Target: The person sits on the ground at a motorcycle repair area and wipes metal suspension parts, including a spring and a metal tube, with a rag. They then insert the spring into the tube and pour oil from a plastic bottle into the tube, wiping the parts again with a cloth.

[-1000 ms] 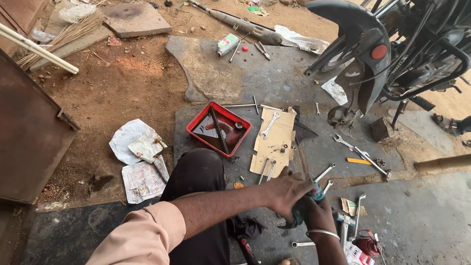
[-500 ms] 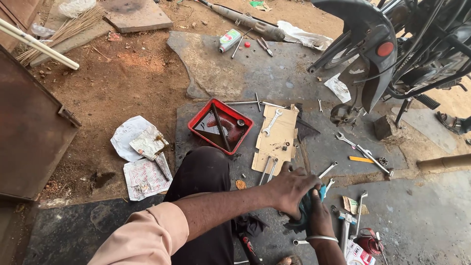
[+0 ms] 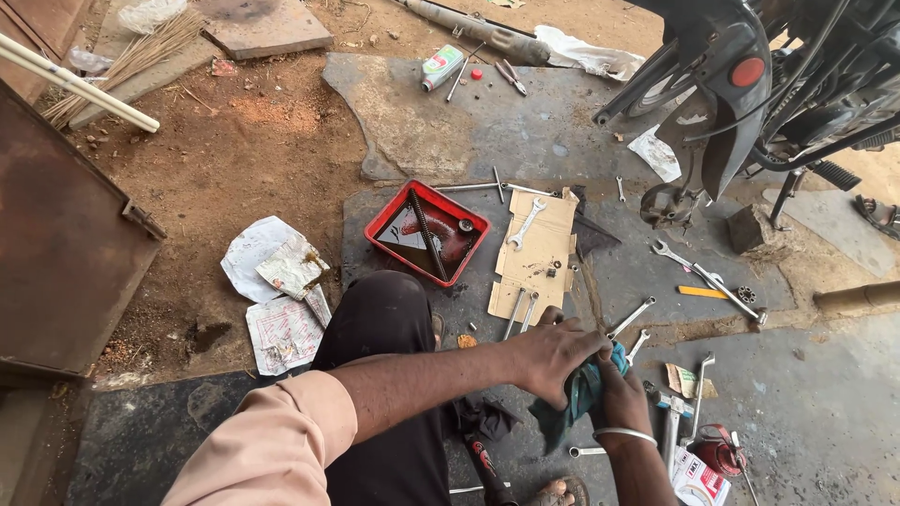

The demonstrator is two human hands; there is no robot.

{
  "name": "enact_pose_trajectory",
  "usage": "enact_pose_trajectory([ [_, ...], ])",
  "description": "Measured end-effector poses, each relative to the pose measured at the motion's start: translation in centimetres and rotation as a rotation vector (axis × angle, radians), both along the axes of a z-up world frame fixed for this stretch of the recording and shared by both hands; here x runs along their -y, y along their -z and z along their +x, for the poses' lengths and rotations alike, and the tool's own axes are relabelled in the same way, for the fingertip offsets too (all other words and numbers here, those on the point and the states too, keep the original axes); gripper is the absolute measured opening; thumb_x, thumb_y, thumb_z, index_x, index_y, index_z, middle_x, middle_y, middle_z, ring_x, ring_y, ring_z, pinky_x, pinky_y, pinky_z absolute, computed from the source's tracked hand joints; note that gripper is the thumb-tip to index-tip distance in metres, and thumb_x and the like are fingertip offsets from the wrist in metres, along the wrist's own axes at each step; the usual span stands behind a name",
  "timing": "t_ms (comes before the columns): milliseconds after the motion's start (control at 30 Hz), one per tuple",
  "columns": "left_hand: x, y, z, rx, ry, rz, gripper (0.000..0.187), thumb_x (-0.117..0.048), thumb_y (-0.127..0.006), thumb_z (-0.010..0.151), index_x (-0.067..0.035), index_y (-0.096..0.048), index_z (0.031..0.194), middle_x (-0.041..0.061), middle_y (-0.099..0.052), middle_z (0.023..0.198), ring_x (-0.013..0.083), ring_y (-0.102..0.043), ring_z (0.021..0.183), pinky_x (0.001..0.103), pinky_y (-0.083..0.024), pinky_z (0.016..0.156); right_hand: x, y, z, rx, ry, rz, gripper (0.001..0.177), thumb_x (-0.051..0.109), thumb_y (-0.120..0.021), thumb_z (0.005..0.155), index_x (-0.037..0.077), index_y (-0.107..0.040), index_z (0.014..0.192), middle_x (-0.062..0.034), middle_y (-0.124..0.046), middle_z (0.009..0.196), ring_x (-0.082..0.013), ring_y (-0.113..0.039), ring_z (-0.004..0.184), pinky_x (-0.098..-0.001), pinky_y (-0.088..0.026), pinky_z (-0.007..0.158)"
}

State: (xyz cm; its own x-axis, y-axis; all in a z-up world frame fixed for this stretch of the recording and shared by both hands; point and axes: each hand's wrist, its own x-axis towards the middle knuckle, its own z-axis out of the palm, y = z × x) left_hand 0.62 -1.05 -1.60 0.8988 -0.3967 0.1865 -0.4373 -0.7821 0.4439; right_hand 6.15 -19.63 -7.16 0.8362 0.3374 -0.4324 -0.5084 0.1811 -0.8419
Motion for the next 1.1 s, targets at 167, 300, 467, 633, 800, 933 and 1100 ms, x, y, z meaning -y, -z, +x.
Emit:
enact_pose_trajectory([
  [167,-0.2,0.0,0.2,0.119,-0.071,0.003,0.11,-0.038,-0.096,0.052,-0.02,-0.031,0.139,0.011,-0.063,0.121,0.0337,-0.057,0.118,0.06,-0.03,0.108,-0.8,1.8,-1.5,-0.005,0.013,0.035,0.026,0.019,-0.059,0.101,0.002,-0.062,0.121,-0.0075,-0.07,0.099,-0.0197,-0.068,0.084,-0.0348,-0.056,0.072],
  [300,-0.4,0.6,0.8,0.198,-0.115,0.031,0.108,-0.038,-0.097,0.053,-0.02,-0.032,0.137,0.01,-0.063,0.123,0.0338,-0.057,0.12,0.061,-0.031,0.107,-1.3,1.5,-1.0,-0.046,-0.021,-0.012,0.024,0.017,-0.058,0.101,0.0,-0.067,0.116,-0.0104,-0.072,0.1,-0.0201,-0.068,0.086,-0.0326,-0.055,0.073],
  [467,1.0,-0.7,0.0,0.123,0.058,-0.067,0.107,-0.042,-0.096,0.048,-0.024,-0.034,0.134,0.009,-0.064,0.119,0.0325,-0.06,0.114,0.056,-0.033,0.11,0.2,1.9,1.6,0.21,0.053,0.068,0.017,0.008,-0.062,0.097,-0.001,-0.06,0.112,-0.0109,-0.07,0.102,-0.0198,-0.072,0.086,-0.0344,-0.06,0.072],
  [633,-0.2,0.0,0.7,0.087,-0.098,-0.045,0.105,-0.039,-0.096,0.054,-0.022,-0.034,0.137,0.01,-0.062,0.125,0.0338,-0.057,0.121,0.057,-0.033,0.108,-1.6,-0.5,-1.6,-0.005,-0.041,-0.029,0.023,0.016,-0.06,0.1,-0.001,-0.062,0.115,-0.015,-0.07,0.093,-0.0259,-0.07,0.072,-0.0394,-0.058,0.061],
  [800,0.1,0.4,1.4,0.132,-0.037,-0.079,0.106,-0.037,-0.094,0.053,-0.022,-0.035,0.139,0.01,-0.058,0.137,0.0356,-0.052,0.132,0.059,-0.036,0.113,0.3,-1.6,0.1,0.217,-0.083,-0.018,0.03,0.003,-0.067,0.09,-0.001,-0.058,0.118,-0.011,-0.072,0.1,-0.0223,-0.073,0.083,-0.0359,-0.06,0.07],
  [933,0.5,2.1,1.5,0.05,0.028,-0.344,0.12,-0.047,-0.093,0.055,-0.019,-0.027,0.151,0.018,-0.047,0.15,0.0395,-0.042,0.141,0.056,-0.031,0.12,2.2,-3.1,0.7,0.37,0.023,-0.056,0.032,0.018,-0.069,0.096,0.004,-0.059,0.122,-0.0097,-0.068,0.103,-0.0199,-0.068,0.084,-0.0328,-0.057,0.069],
  [1100,2.5,5.6,0.3,-0.475,0.083,-0.6,0.121,-0.063,-0.087,0.069,-0.011,-0.025,0.16,0.024,-0.041,0.156,0.0414,-0.038,0.148,0.053,-0.03,0.122,1.0,-5.1,-0.7,0.156,0.174,-0.057,0.04,0.044,-0.064,0.103,0.005,-0.064,0.114,-0.0138,-0.069,0.101,-0.0243,-0.07,0.083,-0.0341,-0.058,0.072],
])
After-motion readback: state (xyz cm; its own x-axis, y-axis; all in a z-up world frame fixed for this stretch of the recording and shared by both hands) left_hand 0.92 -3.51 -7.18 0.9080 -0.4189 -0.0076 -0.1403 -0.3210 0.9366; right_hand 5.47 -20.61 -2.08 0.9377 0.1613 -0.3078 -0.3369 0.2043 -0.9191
